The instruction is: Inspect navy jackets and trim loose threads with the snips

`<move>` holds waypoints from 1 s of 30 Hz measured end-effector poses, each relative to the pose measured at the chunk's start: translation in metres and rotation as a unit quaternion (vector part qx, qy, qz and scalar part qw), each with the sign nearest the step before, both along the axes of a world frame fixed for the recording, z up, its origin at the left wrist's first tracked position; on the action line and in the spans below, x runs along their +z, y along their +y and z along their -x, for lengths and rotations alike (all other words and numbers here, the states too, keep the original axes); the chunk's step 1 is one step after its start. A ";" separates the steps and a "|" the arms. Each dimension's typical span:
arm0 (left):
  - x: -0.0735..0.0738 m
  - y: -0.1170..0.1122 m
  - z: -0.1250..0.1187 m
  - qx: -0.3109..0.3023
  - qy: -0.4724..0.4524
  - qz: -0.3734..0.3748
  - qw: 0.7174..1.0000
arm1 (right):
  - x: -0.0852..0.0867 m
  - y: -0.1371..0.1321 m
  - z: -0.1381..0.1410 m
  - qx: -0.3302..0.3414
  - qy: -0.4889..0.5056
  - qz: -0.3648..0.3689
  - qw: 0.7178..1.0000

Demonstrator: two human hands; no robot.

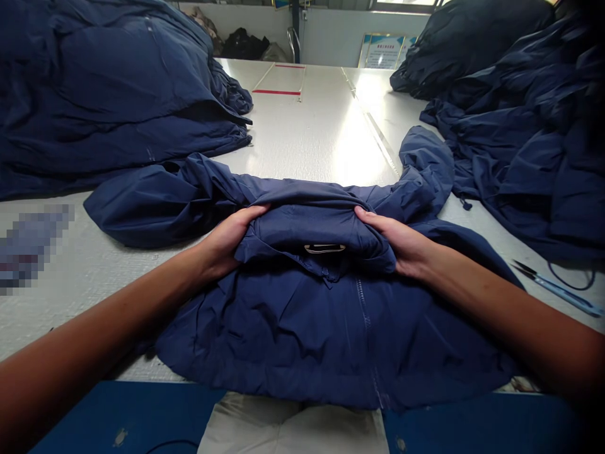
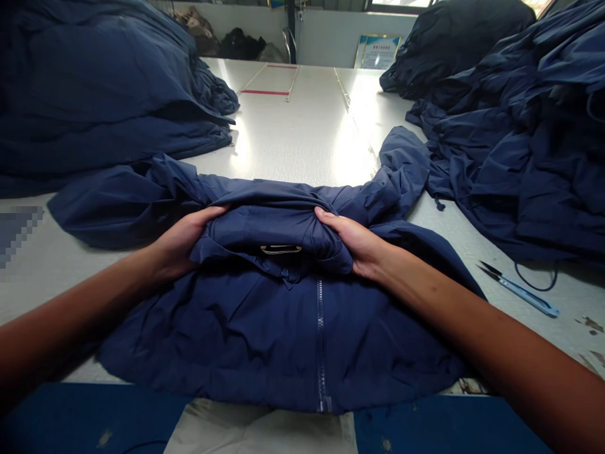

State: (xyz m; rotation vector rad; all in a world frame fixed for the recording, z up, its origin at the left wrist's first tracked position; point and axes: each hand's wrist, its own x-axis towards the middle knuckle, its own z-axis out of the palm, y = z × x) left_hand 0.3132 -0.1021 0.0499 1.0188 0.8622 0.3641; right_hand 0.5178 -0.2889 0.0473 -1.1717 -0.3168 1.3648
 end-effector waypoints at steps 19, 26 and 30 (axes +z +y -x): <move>-0.008 0.005 0.004 -0.065 -0.074 -0.125 0.987 | -0.005 -0.002 0.000 -0.022 -0.112 -0.097 0.989; -0.001 0.001 0.001 -0.035 -0.078 -0.092 0.992 | -0.008 0.000 0.000 -0.018 -0.142 -0.098 0.985; 0.004 0.009 0.007 -0.064 -0.079 -0.203 0.974 | -0.009 -0.005 0.002 -0.047 -0.365 -0.141 0.919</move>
